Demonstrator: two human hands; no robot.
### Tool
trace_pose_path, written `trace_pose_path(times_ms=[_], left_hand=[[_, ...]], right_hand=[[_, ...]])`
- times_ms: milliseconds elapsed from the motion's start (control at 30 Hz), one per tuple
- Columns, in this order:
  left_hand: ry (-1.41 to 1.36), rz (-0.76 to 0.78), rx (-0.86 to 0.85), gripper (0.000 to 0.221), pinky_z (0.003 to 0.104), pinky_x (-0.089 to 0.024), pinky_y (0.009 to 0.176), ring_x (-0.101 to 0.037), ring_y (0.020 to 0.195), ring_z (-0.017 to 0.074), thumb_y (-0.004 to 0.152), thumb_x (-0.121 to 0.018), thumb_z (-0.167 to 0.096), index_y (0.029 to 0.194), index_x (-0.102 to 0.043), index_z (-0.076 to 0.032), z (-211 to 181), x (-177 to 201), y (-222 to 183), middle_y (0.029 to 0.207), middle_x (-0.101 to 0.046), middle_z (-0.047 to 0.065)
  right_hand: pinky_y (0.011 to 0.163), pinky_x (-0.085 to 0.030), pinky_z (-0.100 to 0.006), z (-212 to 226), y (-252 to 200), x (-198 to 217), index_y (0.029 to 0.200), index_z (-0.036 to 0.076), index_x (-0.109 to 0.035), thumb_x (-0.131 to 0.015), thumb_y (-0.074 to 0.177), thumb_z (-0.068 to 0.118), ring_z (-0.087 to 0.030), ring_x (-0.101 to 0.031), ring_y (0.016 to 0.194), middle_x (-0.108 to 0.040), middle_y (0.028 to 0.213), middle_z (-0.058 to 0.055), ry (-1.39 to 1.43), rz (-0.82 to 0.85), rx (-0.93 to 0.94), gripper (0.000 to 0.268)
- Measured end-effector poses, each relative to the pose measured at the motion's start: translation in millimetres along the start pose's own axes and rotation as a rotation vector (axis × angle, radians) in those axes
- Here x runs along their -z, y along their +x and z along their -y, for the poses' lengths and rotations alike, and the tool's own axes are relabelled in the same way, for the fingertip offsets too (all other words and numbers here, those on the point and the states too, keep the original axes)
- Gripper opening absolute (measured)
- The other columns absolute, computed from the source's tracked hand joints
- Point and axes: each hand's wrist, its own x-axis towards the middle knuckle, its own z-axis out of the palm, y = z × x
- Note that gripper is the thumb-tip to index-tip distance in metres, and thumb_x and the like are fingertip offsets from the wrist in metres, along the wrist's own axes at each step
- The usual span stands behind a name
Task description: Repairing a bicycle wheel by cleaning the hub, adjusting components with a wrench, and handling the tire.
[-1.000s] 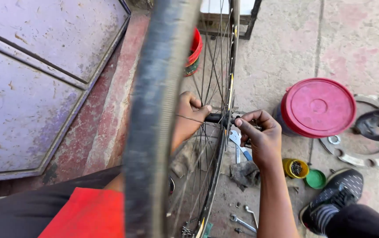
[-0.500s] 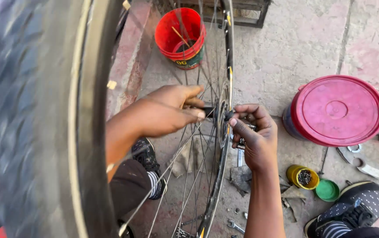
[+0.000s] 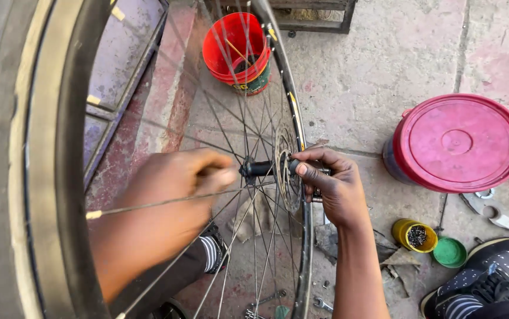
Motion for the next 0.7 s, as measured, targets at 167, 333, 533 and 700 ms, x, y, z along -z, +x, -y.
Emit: trace_pose_path(times_ms=[167, 333, 533, 700], left_hand=[[-0.619, 0.039, 0.156, 0.024, 0.036, -0.056, 0.066, -0.070, 0.075, 0.0230, 0.089, -0.063, -0.007, 0.109, -0.071, 0.004, 96.9, 82.4, 1.6, 0.093, -0.075, 0.018], [-0.948, 0.295, -0.071, 0.036, 0.045, -0.064, 0.075, -0.078, 0.087, 0.0246, 0.095, -0.062, -0.008, 0.130, -0.054, -0.001, 214.7, 181.0, -6.7, 0.112, -0.070, 0.023], [-1.229, 0.508, -0.260, 0.056, 0.052, -0.070, 0.076, -0.083, 0.092, 0.0265, 0.100, -0.065, -0.008, 0.147, -0.036, -0.007, 139.7, 111.0, -53.7, 0.127, -0.066, 0.026], [-1.759, 1.223, -0.477, 0.058, 0.060, -0.036, 0.116, -0.044, 0.140, 0.0408, 0.123, -0.046, 0.000, 0.161, -0.007, -0.020, 139.5, 81.5, -59.3, 0.161, -0.018, 0.023]], right_hand=[[0.042, -0.039, -0.021, 6.4, 5.0, -29.2, 0.095, -0.001, -0.074, -0.071, 0.081, 0.000, -0.008, -0.047, 0.049, -0.062, 0.069, -0.005, -0.264, 0.157, -0.011, 0.014], [0.042, -0.040, -0.023, -6.2, 6.6, -45.7, 0.093, -0.001, -0.072, -0.069, 0.083, 0.002, -0.009, -0.046, 0.049, -0.059, 0.069, -0.004, -0.324, 0.255, -0.082, 0.012], [0.043, -0.037, -0.023, -4.6, -1.4, -34.0, 0.093, -0.001, -0.070, -0.068, 0.082, 0.001, -0.011, -0.047, 0.050, -0.059, 0.069, -0.005, -0.269, 0.244, -0.109, 0.011], [0.046, -0.038, -0.022, 21.2, -4.9, -17.2, 0.095, -0.002, -0.071, -0.067, 0.082, -0.003, -0.011, -0.049, 0.052, -0.060, 0.071, -0.005, -0.337, 0.232, -0.133, 0.014]])
